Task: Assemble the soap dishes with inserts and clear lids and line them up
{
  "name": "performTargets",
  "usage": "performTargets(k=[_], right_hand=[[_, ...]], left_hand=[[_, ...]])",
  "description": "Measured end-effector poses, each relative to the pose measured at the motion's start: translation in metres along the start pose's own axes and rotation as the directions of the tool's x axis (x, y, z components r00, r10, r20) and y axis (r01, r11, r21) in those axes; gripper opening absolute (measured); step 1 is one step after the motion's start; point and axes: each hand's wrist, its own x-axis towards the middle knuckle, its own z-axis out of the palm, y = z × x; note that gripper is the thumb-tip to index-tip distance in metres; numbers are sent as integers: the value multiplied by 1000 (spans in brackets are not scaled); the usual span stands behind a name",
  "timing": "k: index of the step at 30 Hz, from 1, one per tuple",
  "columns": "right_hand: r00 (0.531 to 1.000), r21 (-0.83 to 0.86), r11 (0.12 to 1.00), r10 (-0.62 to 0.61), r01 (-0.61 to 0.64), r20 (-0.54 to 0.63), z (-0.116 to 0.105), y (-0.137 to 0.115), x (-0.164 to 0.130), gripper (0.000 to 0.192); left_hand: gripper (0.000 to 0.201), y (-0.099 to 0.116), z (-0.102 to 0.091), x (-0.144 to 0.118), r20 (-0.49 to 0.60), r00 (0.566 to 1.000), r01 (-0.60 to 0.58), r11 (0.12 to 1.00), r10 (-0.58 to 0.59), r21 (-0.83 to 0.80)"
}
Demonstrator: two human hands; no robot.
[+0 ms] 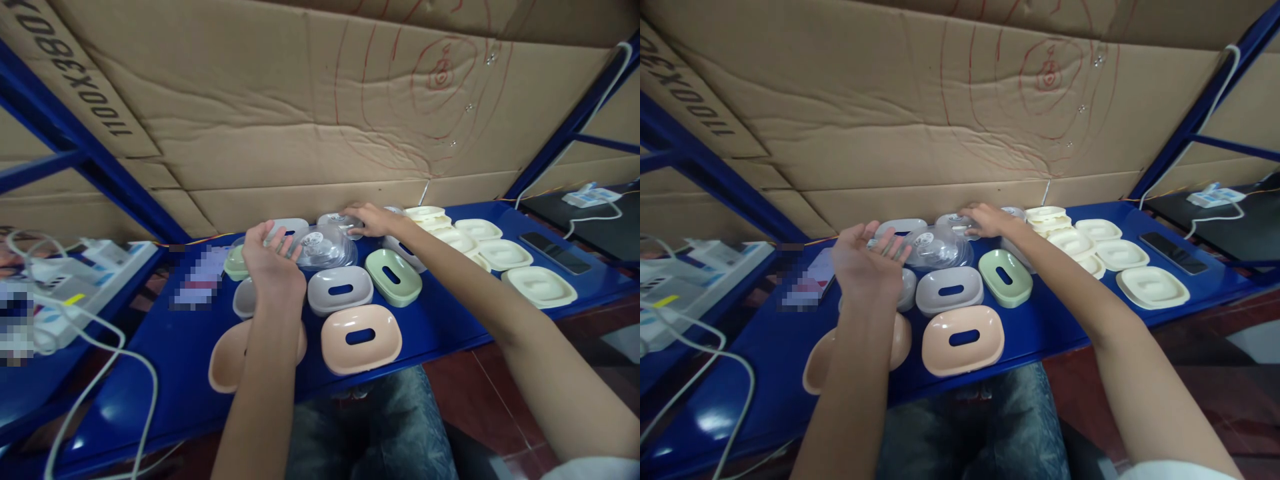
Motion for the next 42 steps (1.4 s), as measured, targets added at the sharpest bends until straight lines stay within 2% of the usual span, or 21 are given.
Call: performTargets(k=[4, 9, 14, 19, 29, 36, 42], right_hand=[[1000, -16, 1000, -1, 1, -1, 6, -3, -4, 57], [1000, -145, 989, -3, 0, -22, 22, -6, -12, 79], [998, -197, 980, -5, -8, -65, 28, -4, -15, 76], [998, -184, 982, 17, -27, -57, 27, -9, -16, 71], [997, -86, 993, 72, -75, -41, 14, -16, -8, 51], [995, -62, 994, 93, -95, -40, 16, -20, -12, 54], [992, -26, 993, 115, -117, -54, 8, -14, -4, 56]], left_hand=[[27, 1, 1, -3, -1, 1000, 7, 1000, -7, -2], [24, 3, 3, -5, -19, 1000, 10, 1000, -11, -12], [25, 2, 1, -2, 6, 1000, -5, 1000, 5, -5], [24, 3, 2, -4, -2, 1000, 8, 1000, -9, -10], [25, 3, 2, -5, 8, 1000, 13, 1000, -13, -7], [24, 3, 2, -4, 8, 1000, 16, 1000, -16, -14], [25, 1, -1, -1, 33, 999, 2, 1000, -1, -11]])
